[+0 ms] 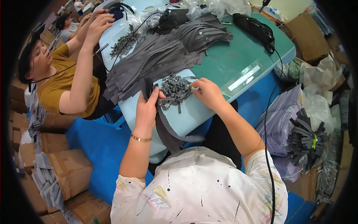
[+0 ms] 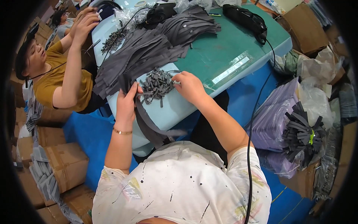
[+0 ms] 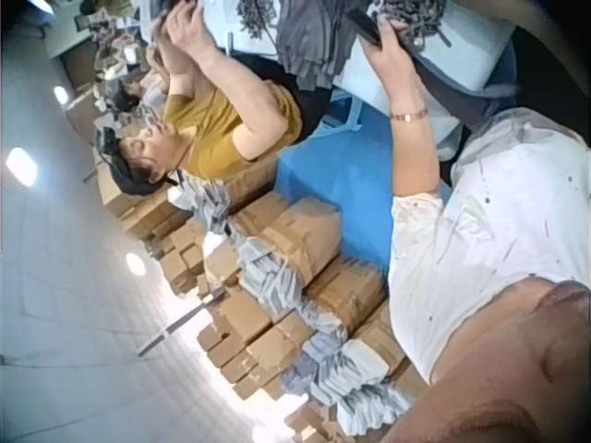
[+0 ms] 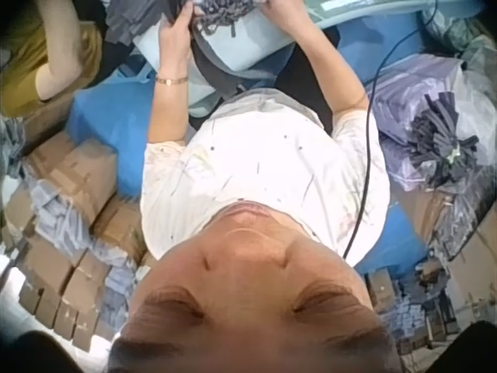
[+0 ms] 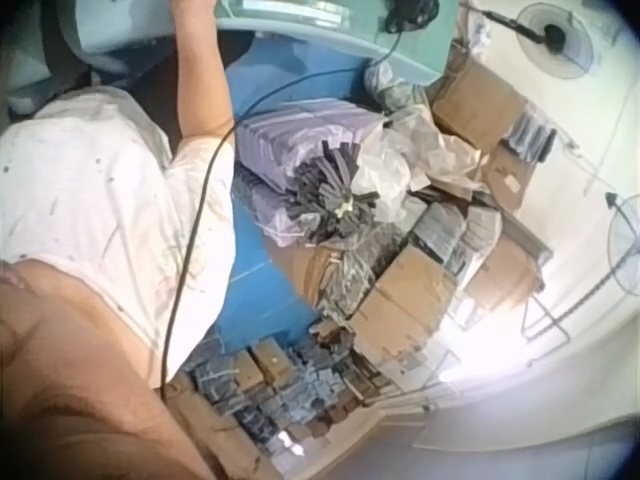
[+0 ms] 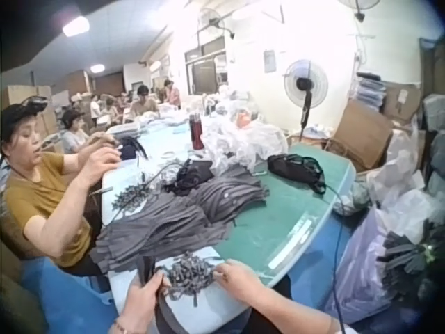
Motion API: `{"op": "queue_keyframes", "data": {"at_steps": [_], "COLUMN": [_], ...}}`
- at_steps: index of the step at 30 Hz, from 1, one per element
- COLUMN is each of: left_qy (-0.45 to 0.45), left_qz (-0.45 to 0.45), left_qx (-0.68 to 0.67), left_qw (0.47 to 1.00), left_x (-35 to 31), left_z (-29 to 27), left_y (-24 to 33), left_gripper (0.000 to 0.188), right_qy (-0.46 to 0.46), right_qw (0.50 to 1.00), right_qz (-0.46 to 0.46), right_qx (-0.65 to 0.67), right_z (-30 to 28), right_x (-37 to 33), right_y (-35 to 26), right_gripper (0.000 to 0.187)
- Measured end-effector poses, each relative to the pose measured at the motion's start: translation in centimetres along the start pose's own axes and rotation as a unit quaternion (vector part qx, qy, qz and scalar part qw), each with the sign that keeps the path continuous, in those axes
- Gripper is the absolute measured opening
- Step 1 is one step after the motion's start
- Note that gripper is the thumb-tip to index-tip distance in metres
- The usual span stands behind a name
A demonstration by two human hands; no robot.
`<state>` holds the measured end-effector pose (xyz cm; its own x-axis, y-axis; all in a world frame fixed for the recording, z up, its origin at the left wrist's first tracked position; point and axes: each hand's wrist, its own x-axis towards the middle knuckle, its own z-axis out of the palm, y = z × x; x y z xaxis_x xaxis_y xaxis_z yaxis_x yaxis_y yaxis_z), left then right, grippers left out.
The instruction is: Assemble metal components onto fabric straps at a workshop station.
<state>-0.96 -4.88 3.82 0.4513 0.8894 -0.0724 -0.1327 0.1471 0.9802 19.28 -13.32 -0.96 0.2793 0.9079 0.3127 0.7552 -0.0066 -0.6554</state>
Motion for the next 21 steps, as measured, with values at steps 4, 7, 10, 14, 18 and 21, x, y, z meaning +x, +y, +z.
{"op": "queue_keyframes", "data": {"at_steps": [4,7,10,14,18,21], "left_qy": [-0.106,-0.241,-0.267,-0.201,-0.164,-0.157], "left_qz": [-0.103,-0.182,-0.201,-0.186,-0.175,-0.158], "left_qx": [0.038,0.007,-0.024,-0.083,-0.092,-0.082], "left_qw": [0.988,0.953,0.942,0.958,0.966,0.971], "left_x": [1.4,0.9,0.6,1.6,1.8,2.3], "left_z": [0.5,0.1,0.1,-0.8,-0.9,-0.9], "left_y": [-0.7,-2.3,-2.6,-2.7,-2.8,-3.5], "left_gripper": [0.018,0.015,0.015,0.022,0.020,0.021], "right_qy": [0.001,-0.035,0.004,0.057,0.067,0.084], "right_qw": [0.995,0.995,0.997,0.995,0.996,0.994], "right_qz": [-0.071,-0.066,-0.063,-0.076,-0.041,-0.016], "right_qx": [-0.074,-0.071,-0.040,0.025,0.037,0.062], "right_z": [0.8,0.5,0.1,0.5,1.5,1.2], "right_x": [0.9,1.6,1.7,1.8,2.4,3.6], "right_y": [1.3,1.2,0.6,-0.5,-1.2,-2.3], "right_gripper": [0.015,0.016,0.014,0.017,0.018,0.016]}}
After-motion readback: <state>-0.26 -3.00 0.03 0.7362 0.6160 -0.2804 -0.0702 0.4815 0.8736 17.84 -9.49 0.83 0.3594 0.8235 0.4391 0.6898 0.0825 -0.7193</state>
